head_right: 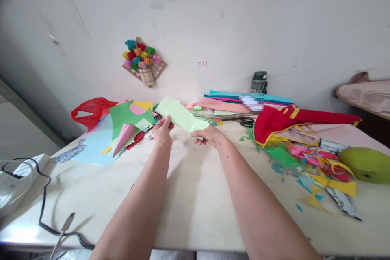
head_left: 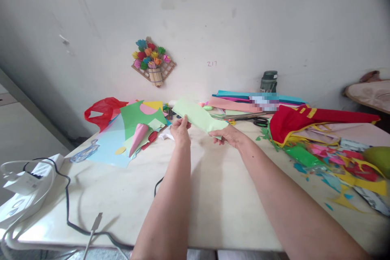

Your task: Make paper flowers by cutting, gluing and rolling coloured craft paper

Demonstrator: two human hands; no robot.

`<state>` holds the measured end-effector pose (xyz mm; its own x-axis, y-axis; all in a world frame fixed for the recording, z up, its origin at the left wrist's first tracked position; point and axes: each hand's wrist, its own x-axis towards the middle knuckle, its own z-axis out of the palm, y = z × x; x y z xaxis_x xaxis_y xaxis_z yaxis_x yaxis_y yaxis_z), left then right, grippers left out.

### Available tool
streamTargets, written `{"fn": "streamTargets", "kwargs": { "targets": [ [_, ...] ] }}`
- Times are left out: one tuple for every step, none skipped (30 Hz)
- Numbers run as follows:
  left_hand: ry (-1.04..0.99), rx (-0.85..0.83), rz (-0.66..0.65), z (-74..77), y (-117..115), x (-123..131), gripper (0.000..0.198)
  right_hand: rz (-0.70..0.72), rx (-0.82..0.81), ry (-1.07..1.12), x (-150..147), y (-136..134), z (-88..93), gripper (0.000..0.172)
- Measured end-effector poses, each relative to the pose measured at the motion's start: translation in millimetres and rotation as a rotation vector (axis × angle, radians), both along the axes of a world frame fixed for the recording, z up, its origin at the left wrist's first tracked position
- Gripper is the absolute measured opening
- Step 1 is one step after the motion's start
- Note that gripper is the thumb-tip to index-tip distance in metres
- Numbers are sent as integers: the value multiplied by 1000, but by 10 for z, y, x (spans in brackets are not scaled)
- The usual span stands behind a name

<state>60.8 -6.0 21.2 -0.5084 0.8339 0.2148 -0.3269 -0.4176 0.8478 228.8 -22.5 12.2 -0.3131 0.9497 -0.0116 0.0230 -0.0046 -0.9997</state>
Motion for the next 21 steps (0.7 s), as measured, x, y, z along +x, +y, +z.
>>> {"fn": "streamTargets", "kwargs": {
  "targets": [
    [7,2,21,8,0,0,27,1,-3,-7,13,-4,8,22],
    [11,6,46,16,0,-2,26,4,-4,-11,26,-9,16,22],
    [13,12,73,23,1,-7,26,9,-4,-14,38,-14,24,22],
    [11,20,100,29,4,-17,26,16,-4,-16,52,-18,29,22],
    [5,28,126,34,10,-31,25,21,-6,-18,69,-19,30,22],
    [-4,33,148,38,18,-52,25,26,-9,-22,89,-16,26,22],
    [-12,37,165,41,27,-79,25,32,-16,-29,113,-10,17,22],
    [-20,42,179,44,36,-112,25,41,-26,-40,140,0,2,22],
    [-29,44,192,47,44,-148,24,50,-39,-52,170,11,-17,22],
    [-40,45,203,51,49,-187,24,59,-51,-64,201,24,-38,23],
    [-53,45,212,57,50,-226,24,69,-63,-74,232,37,-59,23],
    [-69,45,220,63,48,-262,24,74,-75,-80,260,49,-80,23],
    [-91,44,228,71,43,-293,23,71,-82,-79,285,60,-97,22],
    [-113,40,234,79,37,-317,22,61,-85,-71,305,68,-110,22],
    [-134,33,237,87,30,-333,20,49,-84,-59,319,75,-119,22],
    [-153,19,235,94,24,-339,19,35,-78,-43,327,79,-123,22],
    [-161,2,228,99,21,-334,19,23,-66,-22,329,81,-124,23],
    [-156,-19,217,101,19,-317,20,14,-52,-2,327,81,-121,23],
    [-133,-48,204,101,18,-291,22,9,-36,16,321,81,-117,23],
    [-94,-84,186,97,16,-255,25,3,-19,33,312,80,-111,23],
    [-37,-127,164,92,9,-212,29,-3,-5,50,302,79,-106,23]
  ]
}}
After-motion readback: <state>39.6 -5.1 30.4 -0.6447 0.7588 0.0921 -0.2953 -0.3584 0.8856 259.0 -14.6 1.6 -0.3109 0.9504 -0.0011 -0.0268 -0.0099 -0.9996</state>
